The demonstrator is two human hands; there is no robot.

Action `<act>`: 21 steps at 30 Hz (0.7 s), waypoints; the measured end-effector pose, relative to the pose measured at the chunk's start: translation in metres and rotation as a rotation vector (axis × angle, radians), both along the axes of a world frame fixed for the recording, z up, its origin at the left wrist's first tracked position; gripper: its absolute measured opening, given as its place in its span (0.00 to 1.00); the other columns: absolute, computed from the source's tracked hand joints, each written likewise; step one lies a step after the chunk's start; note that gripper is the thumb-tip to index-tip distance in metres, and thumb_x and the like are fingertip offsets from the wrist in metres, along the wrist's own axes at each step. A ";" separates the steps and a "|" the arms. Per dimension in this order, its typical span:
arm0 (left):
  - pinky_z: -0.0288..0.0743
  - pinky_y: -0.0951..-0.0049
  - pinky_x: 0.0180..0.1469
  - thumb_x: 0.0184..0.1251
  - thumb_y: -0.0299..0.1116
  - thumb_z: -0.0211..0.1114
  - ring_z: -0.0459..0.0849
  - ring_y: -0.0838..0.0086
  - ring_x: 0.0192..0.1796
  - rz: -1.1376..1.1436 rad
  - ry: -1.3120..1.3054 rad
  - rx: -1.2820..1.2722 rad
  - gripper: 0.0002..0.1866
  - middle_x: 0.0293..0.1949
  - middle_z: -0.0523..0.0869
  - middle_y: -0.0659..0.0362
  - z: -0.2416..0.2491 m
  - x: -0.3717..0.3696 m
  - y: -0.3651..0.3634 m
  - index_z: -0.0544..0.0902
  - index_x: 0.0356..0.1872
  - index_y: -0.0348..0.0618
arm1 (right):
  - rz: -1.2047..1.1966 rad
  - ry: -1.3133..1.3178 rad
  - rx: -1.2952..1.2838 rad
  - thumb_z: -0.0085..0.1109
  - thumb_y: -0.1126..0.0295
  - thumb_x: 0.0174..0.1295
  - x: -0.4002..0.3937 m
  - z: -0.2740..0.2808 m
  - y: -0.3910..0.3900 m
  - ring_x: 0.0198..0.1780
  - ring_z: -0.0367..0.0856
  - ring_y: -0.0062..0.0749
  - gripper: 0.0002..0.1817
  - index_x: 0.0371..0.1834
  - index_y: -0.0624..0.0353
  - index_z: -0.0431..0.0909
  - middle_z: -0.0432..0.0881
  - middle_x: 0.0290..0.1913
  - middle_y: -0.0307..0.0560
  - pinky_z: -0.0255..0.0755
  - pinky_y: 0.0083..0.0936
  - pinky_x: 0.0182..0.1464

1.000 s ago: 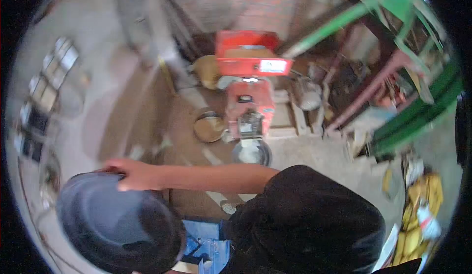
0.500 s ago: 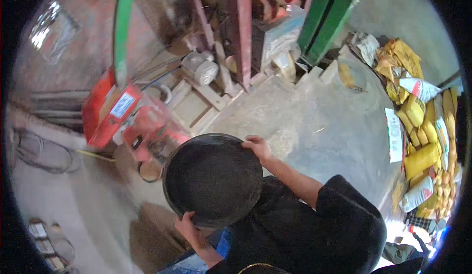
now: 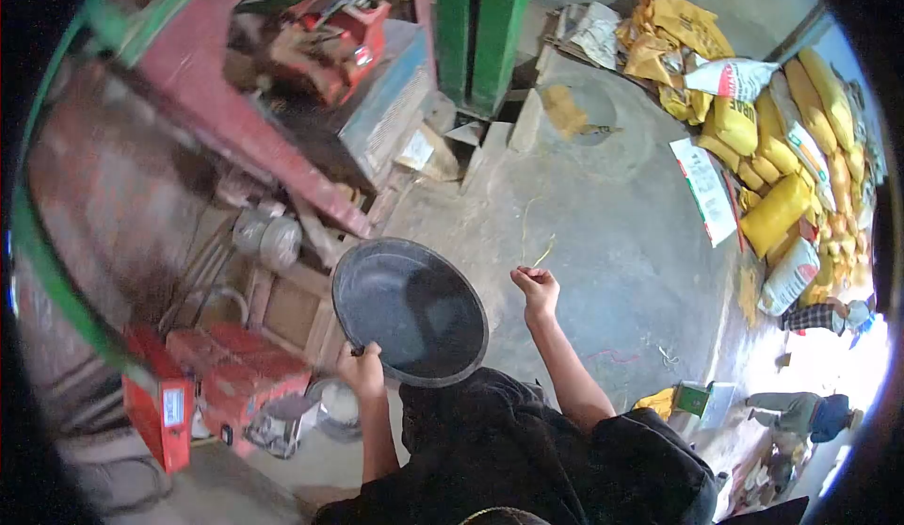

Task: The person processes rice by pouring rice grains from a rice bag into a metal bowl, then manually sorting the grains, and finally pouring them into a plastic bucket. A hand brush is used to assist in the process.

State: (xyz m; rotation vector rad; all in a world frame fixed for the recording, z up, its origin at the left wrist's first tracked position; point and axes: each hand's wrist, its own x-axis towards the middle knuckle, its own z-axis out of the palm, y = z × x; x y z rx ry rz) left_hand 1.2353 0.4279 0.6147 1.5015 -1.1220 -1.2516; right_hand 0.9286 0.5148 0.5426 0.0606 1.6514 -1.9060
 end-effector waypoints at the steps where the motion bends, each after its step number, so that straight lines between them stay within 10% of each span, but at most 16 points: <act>1: 0.71 0.72 0.39 0.41 0.19 0.59 0.77 0.75 0.33 -0.025 -0.002 0.009 0.12 0.29 0.82 0.59 -0.004 -0.027 -0.021 0.79 0.31 0.29 | -0.047 -0.004 -0.007 0.66 0.84 0.45 -0.016 0.002 -0.006 0.38 0.80 0.29 0.12 0.25 0.61 0.71 0.81 0.35 0.50 0.75 0.23 0.45; 13: 0.71 0.70 0.35 0.43 0.22 0.58 0.78 0.73 0.28 -0.235 -0.425 -0.163 0.09 0.25 0.83 0.53 -0.080 -0.389 -0.221 0.78 0.29 0.30 | -0.346 0.074 0.132 0.59 0.79 0.57 -0.302 0.001 -0.004 0.33 0.78 0.27 0.08 0.33 0.58 0.70 0.79 0.34 0.46 0.76 0.25 0.38; 18: 0.71 0.75 0.45 0.42 0.22 0.58 0.78 0.71 0.41 0.041 -0.301 0.071 0.17 0.41 0.81 0.54 -0.140 -0.512 -0.255 0.78 0.39 0.26 | -0.215 0.124 0.210 0.59 0.75 0.59 -0.475 -0.027 -0.021 0.28 0.75 0.21 0.07 0.39 0.59 0.73 0.78 0.28 0.43 0.70 0.21 0.30; 21: 0.73 0.70 0.40 0.45 0.23 0.61 0.78 0.67 0.35 0.207 -0.533 0.634 0.14 0.38 0.80 0.56 -0.201 -0.580 -0.275 0.78 0.37 0.28 | -0.251 -0.095 0.381 0.59 0.70 0.61 -0.569 -0.041 -0.041 0.20 0.72 0.19 0.07 0.36 0.62 0.75 0.77 0.22 0.41 0.65 0.20 0.24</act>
